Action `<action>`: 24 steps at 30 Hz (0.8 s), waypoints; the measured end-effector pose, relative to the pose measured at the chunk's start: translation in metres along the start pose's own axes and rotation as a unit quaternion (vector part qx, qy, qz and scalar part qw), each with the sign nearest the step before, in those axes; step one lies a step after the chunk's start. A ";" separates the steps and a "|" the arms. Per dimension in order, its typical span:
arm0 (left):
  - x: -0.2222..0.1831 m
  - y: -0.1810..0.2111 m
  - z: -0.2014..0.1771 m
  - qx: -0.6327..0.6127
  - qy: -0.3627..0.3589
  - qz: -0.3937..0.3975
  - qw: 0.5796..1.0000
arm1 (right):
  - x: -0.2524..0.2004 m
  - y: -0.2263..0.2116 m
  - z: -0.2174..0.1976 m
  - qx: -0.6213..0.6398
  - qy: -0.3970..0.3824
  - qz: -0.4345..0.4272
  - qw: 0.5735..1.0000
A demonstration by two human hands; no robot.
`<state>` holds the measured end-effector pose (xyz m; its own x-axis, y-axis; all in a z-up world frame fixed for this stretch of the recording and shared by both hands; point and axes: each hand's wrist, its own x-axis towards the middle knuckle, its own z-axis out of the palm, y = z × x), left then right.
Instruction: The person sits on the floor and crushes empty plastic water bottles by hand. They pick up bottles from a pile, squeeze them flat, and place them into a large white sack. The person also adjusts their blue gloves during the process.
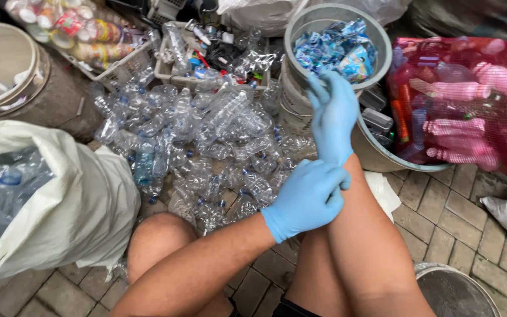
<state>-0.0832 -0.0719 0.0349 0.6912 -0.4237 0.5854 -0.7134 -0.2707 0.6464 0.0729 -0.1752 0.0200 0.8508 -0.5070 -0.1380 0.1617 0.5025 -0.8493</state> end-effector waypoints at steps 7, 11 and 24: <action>-0.009 0.000 0.005 -0.077 0.041 -0.088 0.992 | -0.007 -0.015 -0.015 0.081 -0.005 -0.073 0.994; 0.012 -0.026 -0.026 -0.145 0.066 -0.121 0.980 | -0.013 -0.019 -0.002 -0.070 -0.078 -0.085 0.991; 0.056 -0.138 -0.127 -0.424 0.431 -0.456 0.653 | -0.137 -0.001 0.047 -0.356 -0.504 -0.229 0.753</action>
<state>0.0689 0.0515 0.0407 0.8534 0.3224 -0.4097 0.1077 0.6599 0.7436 -0.0204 -0.0739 0.0639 0.7928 0.4556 0.4048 0.5496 -0.2474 -0.7980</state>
